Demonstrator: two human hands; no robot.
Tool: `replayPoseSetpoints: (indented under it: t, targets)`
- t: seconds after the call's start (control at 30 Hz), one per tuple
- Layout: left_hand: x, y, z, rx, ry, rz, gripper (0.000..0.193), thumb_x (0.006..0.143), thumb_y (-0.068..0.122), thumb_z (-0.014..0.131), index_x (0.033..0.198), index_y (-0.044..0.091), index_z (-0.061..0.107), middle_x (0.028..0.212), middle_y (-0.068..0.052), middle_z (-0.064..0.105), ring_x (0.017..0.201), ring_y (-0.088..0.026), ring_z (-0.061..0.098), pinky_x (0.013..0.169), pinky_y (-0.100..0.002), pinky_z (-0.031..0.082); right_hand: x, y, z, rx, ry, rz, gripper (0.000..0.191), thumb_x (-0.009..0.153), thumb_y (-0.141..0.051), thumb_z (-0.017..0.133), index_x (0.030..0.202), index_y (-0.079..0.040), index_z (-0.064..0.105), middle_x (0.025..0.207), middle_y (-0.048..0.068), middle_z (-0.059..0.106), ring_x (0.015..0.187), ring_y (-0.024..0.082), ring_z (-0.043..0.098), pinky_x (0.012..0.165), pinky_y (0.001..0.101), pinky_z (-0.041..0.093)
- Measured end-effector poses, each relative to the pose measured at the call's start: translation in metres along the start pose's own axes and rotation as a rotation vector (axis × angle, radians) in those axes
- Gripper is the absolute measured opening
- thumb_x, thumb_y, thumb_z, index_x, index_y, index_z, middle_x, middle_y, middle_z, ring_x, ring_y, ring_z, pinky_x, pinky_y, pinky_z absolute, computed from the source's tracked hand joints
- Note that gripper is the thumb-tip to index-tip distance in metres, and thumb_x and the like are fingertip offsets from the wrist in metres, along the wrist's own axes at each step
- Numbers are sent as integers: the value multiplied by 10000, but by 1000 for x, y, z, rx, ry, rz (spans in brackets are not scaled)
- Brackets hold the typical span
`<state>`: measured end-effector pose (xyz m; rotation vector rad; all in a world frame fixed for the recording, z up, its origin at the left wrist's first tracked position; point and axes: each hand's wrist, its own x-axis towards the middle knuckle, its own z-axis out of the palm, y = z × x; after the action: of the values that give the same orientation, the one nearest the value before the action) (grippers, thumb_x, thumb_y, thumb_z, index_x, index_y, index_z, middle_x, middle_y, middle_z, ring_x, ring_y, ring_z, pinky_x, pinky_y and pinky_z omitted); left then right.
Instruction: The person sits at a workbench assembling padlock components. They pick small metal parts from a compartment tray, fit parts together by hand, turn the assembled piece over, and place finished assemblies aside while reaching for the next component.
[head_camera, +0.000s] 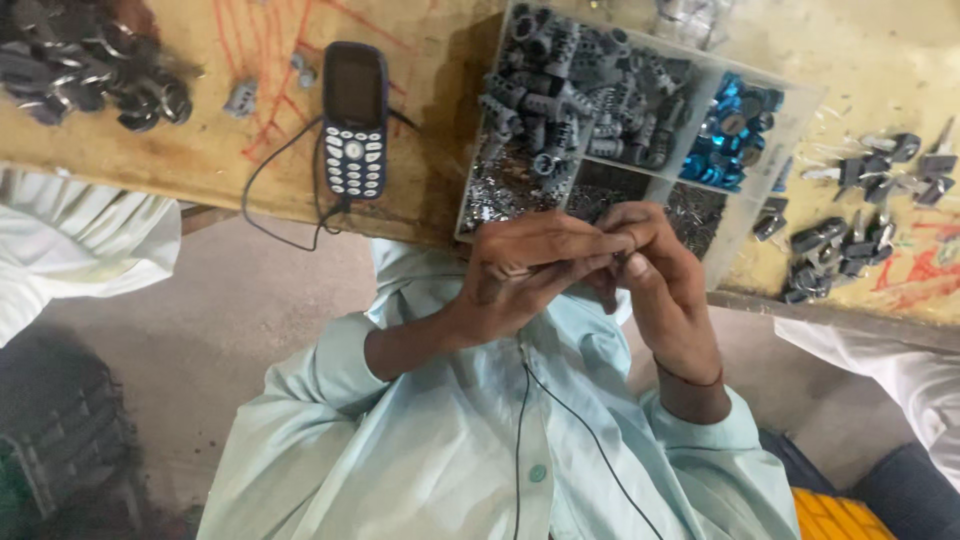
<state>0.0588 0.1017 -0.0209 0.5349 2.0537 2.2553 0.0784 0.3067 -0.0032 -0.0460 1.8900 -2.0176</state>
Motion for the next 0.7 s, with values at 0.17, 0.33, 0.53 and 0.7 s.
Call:
replayPoseSetpoints:
  t: [0.17,0.33,0.53,0.7]
  targets:
    - [5,-6,8,-209,-49,-60,220,1035,2,696,1242,77,708,1073,-71,739,861,-136,789,746,-247,667,-2,7,-1,-26,31,-59,180,1137,-159,460,1149,-3,549,1237,90,516,1051,120,526,862,242,485]
    - [7,5,1,-91,-97,39,249,1027,-2,699,1263,75,698,1100,-72,721,923,-148,759,794,-253,655,-7,-6,1,-170,75,-37,112,1126,-112,483,1117,-18,544,1208,88,537,924,140,585,787,260,519]
    - [11,20,-2,-18,-79,-122,160,981,30,728,1138,27,699,1027,-70,709,940,-150,730,822,-283,602,-2,-16,10,-273,125,-176,152,1100,-90,530,1213,-14,461,1276,134,518,1018,164,613,772,287,558]
    - [12,15,-9,-99,-106,-262,128,925,73,757,1041,30,723,938,-54,723,862,-98,705,762,-254,582,7,-37,13,164,101,201,181,1026,-150,580,1182,-86,514,1131,99,635,821,137,652,607,277,567]
